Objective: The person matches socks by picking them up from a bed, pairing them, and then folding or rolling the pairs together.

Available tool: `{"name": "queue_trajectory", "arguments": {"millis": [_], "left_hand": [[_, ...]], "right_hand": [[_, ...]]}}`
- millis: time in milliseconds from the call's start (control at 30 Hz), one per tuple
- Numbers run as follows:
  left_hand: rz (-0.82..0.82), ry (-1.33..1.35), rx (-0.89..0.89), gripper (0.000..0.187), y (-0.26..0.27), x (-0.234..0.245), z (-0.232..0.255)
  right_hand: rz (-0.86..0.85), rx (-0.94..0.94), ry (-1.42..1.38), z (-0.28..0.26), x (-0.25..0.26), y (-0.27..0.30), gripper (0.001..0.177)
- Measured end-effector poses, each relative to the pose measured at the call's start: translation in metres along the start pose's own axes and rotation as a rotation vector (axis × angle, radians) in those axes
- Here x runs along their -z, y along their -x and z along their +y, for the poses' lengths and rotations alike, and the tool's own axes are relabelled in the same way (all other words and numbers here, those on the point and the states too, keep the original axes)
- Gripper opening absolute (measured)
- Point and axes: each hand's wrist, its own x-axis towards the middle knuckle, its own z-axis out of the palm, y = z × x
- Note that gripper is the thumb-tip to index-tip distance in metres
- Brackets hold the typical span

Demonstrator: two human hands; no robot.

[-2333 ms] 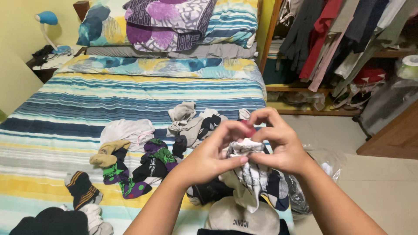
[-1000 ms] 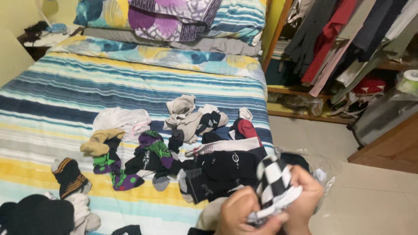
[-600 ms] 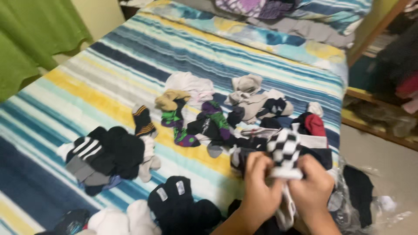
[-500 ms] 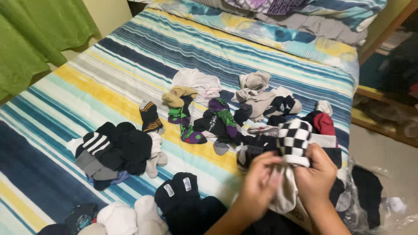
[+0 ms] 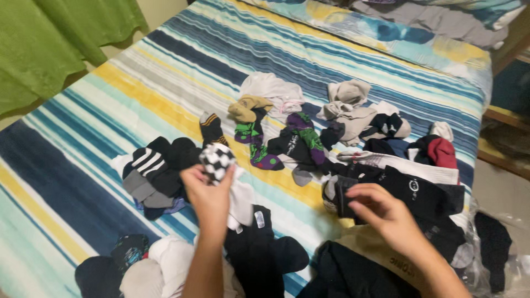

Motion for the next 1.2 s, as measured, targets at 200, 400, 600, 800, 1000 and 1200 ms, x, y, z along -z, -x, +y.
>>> {"name": "queue_trajectory", "arguments": {"millis": [200, 400, 600, 800, 1000, 1200], "left_hand": [[0.134, -0.368, -0.182, 0.054, -0.048, 0.030, -0.090], [-0.279, -0.832, 0.156, 0.088, -0.048, 0.014, -0.128], [-0.245, -0.561, -0.146, 0.066, -0.031, -0.045, -0.069], [-0.705, -0.228, -0.345, 0.047, -0.009, -0.186, -0.058], [-0.780, -0.357, -0.334, 0.066, -0.001, -0.292, -0.068], [-1.102, -0.743, -0.053, 0.061, 0.004, -0.317, -0.056]], "right_hand": [[0.123, -0.176, -0.178, 0.057, 0.035, 0.011, 0.027], [0.193, -0.306, -0.156, 0.075, 0.053, 0.029, 0.024], [0.260, -0.335, -0.081, 0.105, 0.089, 0.022, 0.023], [0.031, -0.388, 0.382, 0.220, 0.118, -0.029, 0.026], [-0.040, -0.331, 0.556, 0.252, 0.102, -0.058, 0.035], [-0.003, -0.490, 0.478, 0.237, 0.099, -0.069, 0.033]]}}
